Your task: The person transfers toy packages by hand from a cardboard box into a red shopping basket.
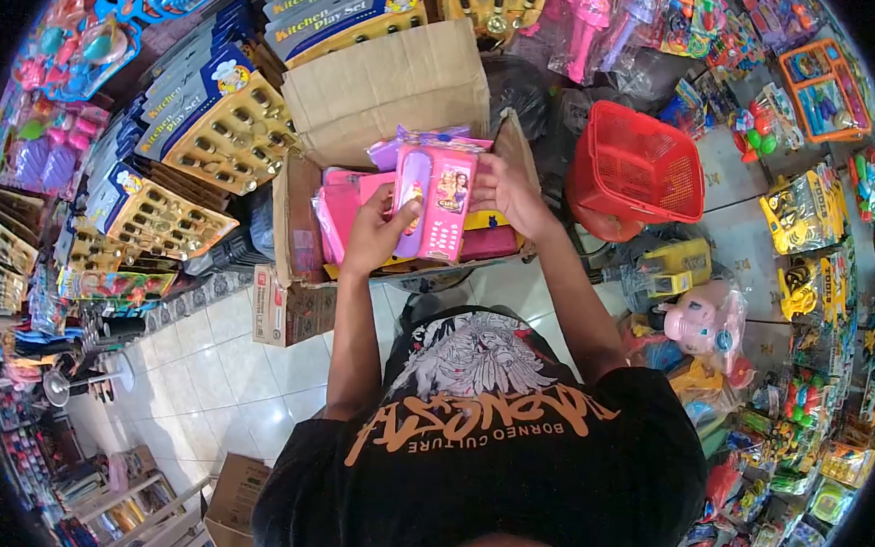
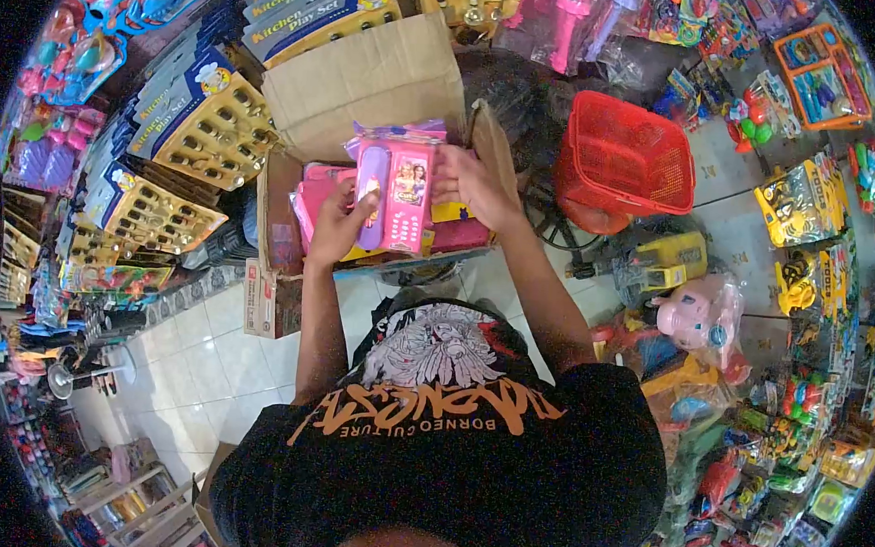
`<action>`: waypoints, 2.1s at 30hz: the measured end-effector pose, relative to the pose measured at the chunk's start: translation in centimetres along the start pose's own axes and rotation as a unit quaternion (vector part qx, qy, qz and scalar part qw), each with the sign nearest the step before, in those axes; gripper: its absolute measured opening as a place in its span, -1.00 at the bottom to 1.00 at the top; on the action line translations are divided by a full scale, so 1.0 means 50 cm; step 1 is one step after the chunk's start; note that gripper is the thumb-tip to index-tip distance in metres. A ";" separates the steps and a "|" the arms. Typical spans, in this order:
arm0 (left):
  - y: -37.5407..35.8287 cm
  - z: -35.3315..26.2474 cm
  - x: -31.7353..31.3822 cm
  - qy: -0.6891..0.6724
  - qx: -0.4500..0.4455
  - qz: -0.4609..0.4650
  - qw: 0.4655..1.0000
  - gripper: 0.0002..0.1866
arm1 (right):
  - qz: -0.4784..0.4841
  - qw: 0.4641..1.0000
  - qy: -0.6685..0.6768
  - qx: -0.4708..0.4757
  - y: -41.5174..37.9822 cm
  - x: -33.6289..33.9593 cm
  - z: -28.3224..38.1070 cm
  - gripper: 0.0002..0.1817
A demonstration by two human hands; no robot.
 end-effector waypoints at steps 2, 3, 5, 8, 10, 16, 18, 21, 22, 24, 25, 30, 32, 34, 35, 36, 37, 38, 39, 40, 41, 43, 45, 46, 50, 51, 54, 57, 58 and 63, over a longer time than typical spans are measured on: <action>0.000 0.033 -0.009 0.003 0.028 0.007 1.000 -0.62 | -0.060 0.979 -0.187 0.061 -0.012 0.006 0.008 -0.50; -0.004 0.040 -0.010 0.010 0.050 -0.006 0.999 -0.64 | -0.077 0.974 -0.199 0.071 -0.006 0.012 0.008 -0.51; -0.013 0.049 -0.013 0.020 0.076 -0.017 0.997 -0.67 | -0.080 0.973 -0.201 0.083 0.001 0.007 0.000 -0.52; -0.031 0.064 -0.004 -0.052 0.097 -0.054 0.992 -0.73 | -0.069 0.972 -0.210 0.082 0.019 0.002 -0.012 -0.52; -0.045 0.065 0.021 -0.056 0.065 -0.097 0.992 -0.79 | -0.044 0.973 -0.219 0.055 0.031 -0.014 -0.028 -0.49; -0.095 0.070 0.141 -0.074 0.060 -0.221 0.971 -0.78 | -0.027 0.936 -0.333 0.112 0.090 0.023 -0.049 -0.59; -0.098 0.092 0.198 -0.097 0.045 -0.246 0.963 -0.77 | -0.003 0.823 -0.561 0.087 0.086 0.018 -0.060 -0.47; -0.095 0.100 0.238 -0.139 0.045 -0.235 0.961 -0.79 | 0.042 0.751 -0.657 -0.049 0.073 -0.020 -0.100 0.00; -0.093 0.103 0.246 -0.138 0.052 -0.219 0.964 -0.79 | 0.041 0.661 -0.738 -0.132 0.064 -0.023 -0.113 0.14; -0.085 0.119 0.256 -0.148 0.065 -0.199 0.966 -0.80 | 0.069 0.636 -0.748 -0.176 0.070 -0.028 -0.142 0.31; -0.078 0.126 0.256 -0.154 0.078 -0.181 0.968 -0.80 | 0.079 0.622 -0.754 -0.195 0.071 -0.035 -0.149 0.31; -0.050 0.114 0.256 -0.154 0.051 -0.179 0.970 -0.78 | 0.018 0.594 -0.772 -0.227 0.061 -0.038 -0.176 0.33; -0.033 0.127 0.255 -0.167 0.059 -0.150 0.973 -0.77 | -0.017 0.570 -0.806 -0.163 0.057 -0.031 -0.174 0.26; -0.018 0.128 0.255 -0.163 0.059 -0.141 0.975 -0.77 | -0.030 0.586 -0.793 -0.162 0.050 -0.029 -0.164 0.20; -0.016 0.131 0.257 -0.155 0.059 -0.139 0.976 -0.76 | -0.035 0.605 -0.779 -0.159 0.046 -0.031 -0.162 0.15; -0.014 0.136 0.259 -0.156 0.063 -0.132 0.977 -0.76 | -0.041 0.606 -0.777 -0.165 0.042 -0.030 -0.158 0.15; -0.010 0.139 0.258 -0.165 0.063 -0.119 0.977 -0.76 | -0.044 0.622 -0.764 -0.165 0.042 -0.031 -0.153 0.07; -0.003 0.142 0.257 -0.174 0.062 -0.107 0.977 -0.75 | -0.048 0.637 -0.751 -0.165 0.040 -0.029 -0.148 -0.01; 0.004 0.150 0.258 -0.177 0.064 -0.100 0.977 -0.75 | -0.054 0.635 -0.762 -0.118 0.039 -0.032 -0.136 -0.11; 0.010 0.161 0.261 -0.194 0.063 -0.097 0.974 -0.73 | -0.058 0.633 -0.762 -0.123 0.037 -0.020 -0.135 -0.11; 0.013 0.170 0.263 -0.211 0.064 -0.096 0.971 -0.72 | -0.066 0.661 -0.740 -0.105 0.040 -0.012 -0.128 -0.14; 0.014 0.168 0.266 -0.210 0.072 -0.098 0.970 -0.71 | -0.080 0.685 -0.718 -0.091 0.050 -0.015 -0.099 -0.28; 0.019 0.149 0.274 -0.206 0.076 -0.104 0.970 -0.70 | -0.077 0.720 -0.678 -0.125 0.050 -0.034 -0.049 -0.33; 0.020 0.127 0.277 -0.172 0.063 -0.100 0.978 -0.67 | -0.074 0.754 -0.634 -0.154 0.044 -0.031 -0.042 -0.38; 0.045 0.099 0.284 -0.099 0.005 -0.074 0.992 -0.61 | -0.138 0.880 -0.427 -0.154 0.024 -0.056 0.029 -0.47; 0.049 0.098 0.280 -0.081 0.032 -0.054 0.995 -0.56 | -0.138 0.880 -0.428 -0.152 0.023 -0.057 0.037 -0.47; 0.055 0.078 0.259 -0.068 0.002 -0.022 0.997 -0.52 | -0.154 0.915 -0.350 -0.125 0.023 -0.070 0.063 -0.39; 0.046 0.077 0.208 -0.073 0.041 0.051 0.995 -0.46 | -0.093 0.967 -0.163 -0.173 0.043 -0.054 0.007 -0.42; 0.041 0.082 0.182 -0.075 0.048 0.093 0.992 -0.44 | -0.096 0.968 -0.161 -0.166 0.047 -0.073 0.010 -0.42; 0.017 0.077 0.110 -0.192 0.052 0.149 0.969 -0.37 | -0.068 0.970 -0.122 -0.200 0.084 -0.103 -0.024 -0.36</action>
Point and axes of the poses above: each hand's wrist, its own y-axis towards the middle knuckle, its own x-axis out of the back of the hand, z = x × y, the point moved 9 cm from there along y, towards the middle knuckle, and after that the axes turned 4 degrees about x, right-handed, at the moved point
